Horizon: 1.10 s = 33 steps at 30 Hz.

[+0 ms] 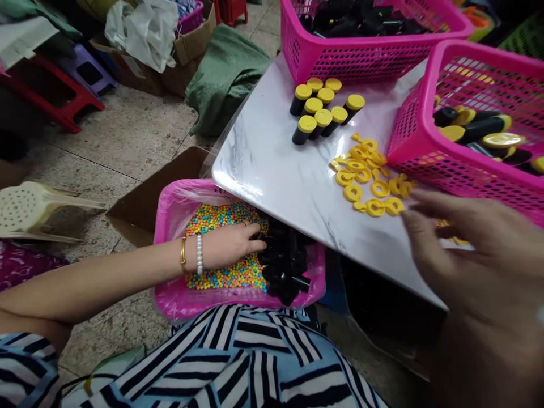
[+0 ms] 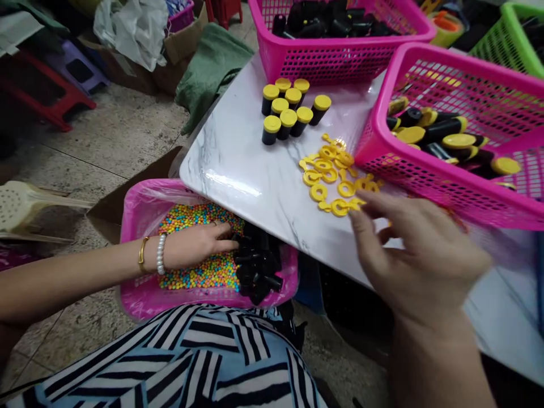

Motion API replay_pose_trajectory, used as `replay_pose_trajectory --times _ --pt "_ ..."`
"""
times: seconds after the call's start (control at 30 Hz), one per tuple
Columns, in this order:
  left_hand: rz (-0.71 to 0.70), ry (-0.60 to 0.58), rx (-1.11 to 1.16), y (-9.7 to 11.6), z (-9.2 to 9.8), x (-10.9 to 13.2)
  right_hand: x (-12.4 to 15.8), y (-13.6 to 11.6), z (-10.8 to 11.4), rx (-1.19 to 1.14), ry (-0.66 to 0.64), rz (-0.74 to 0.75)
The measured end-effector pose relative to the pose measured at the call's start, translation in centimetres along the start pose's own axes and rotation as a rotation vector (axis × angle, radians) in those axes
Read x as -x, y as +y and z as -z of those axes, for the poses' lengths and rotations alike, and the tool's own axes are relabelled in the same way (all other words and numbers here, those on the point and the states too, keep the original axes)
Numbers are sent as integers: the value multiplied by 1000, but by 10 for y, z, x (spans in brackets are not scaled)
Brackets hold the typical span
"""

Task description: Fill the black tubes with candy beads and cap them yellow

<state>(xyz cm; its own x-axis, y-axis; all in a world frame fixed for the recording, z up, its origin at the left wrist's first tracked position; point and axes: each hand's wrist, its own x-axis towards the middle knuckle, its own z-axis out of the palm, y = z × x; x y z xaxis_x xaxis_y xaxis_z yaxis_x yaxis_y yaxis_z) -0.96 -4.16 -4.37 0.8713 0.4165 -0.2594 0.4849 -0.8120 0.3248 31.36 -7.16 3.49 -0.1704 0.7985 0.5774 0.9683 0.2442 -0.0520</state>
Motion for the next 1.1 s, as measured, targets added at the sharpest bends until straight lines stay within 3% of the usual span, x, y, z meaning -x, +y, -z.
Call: replay_pose_trajectory --times 0.1,0.33,0.47,0.6,0.77,0.9,1.0,1.1 --pt "-88 15 -84 -4 -5 0 4 -5 -8 9 38 191" --pt "-7 48 -186 -1 -16 -7 16 22 -7 140 85 113" --pt "-70 -8 -180 4 -17 -8 19 26 -15 173 -47 100" --pt "-7 21 53 -3 -16 -7 10 28 -29 194 -183 108" --pt "-10 185 526 -20 -16 -3 -9 25 -41 31 -172 207" --pt "-26 186 769 -22 -14 0 -17 23 -43 35 -218 143" --pt "-25 189 646 -22 -13 3 -18 30 -38 9 -281 91" --pt "-29 176 229 -18 -17 3 -17 37 -31 20 -248 117"
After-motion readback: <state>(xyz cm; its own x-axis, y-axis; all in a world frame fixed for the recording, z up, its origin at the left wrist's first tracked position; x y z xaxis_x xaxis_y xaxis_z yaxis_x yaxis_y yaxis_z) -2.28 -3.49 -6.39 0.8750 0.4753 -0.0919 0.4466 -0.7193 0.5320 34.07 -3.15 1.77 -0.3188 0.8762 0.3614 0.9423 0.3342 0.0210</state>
